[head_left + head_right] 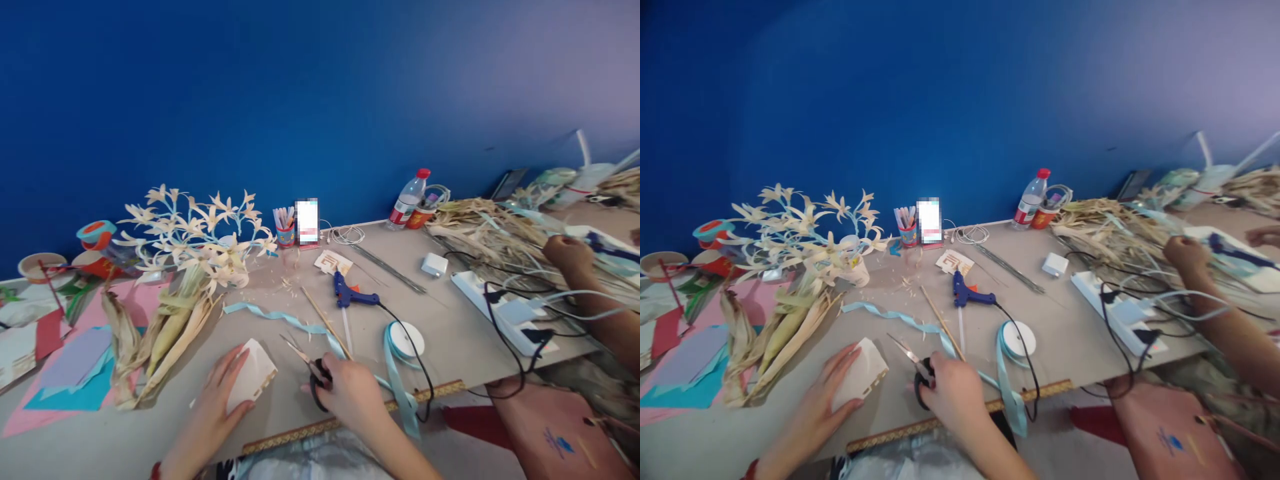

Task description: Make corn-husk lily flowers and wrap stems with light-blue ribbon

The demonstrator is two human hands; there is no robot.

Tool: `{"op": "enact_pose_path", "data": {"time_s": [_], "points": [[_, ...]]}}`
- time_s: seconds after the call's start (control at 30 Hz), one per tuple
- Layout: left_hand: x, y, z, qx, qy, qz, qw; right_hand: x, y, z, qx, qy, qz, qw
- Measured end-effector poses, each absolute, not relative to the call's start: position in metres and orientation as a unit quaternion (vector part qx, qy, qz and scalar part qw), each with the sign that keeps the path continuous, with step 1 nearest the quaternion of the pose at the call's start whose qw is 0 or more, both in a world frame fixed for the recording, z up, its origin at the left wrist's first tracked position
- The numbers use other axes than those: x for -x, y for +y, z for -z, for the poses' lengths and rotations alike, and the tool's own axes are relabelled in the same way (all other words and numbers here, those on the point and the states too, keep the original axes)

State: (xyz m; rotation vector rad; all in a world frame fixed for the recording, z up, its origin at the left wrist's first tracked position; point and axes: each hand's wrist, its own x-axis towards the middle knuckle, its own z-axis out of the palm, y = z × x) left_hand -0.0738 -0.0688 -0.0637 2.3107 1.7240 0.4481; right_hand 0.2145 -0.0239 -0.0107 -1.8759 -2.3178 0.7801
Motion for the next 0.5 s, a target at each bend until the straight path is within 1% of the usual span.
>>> {"op": "enact_pose_path", "data": {"time_s": [0.1,0.2,0.37,0.43,0.5], "points": [[0.073,-0.066,0.056,-0.749,0.620,-0.187,0.144,-0.201,-0.015,0.008,0.614,-0.760,-0.213,0.006],[0.077,-0.061,0.048,-0.699,0.636,-0.273,0.183,-0.190,-0.008,0.005,0.610,-0.766,-0.203,0.001],[0.086,-0.052,0.026,-0.503,0.645,-0.453,0.354,-0.179,-0.004,0.003,0.588,-0.787,-0.186,-0.010],[0.080,-0.050,0.013,-0.425,0.615,-0.518,0.415,-0.176,-0.003,0.003,0.581,-0.793,-0.183,-0.018],[0.070,-0.046,0.003,-0.368,0.574,-0.580,0.446,-0.176,-0.001,0.002,0.584,-0.789,-0.187,-0.024]]}}
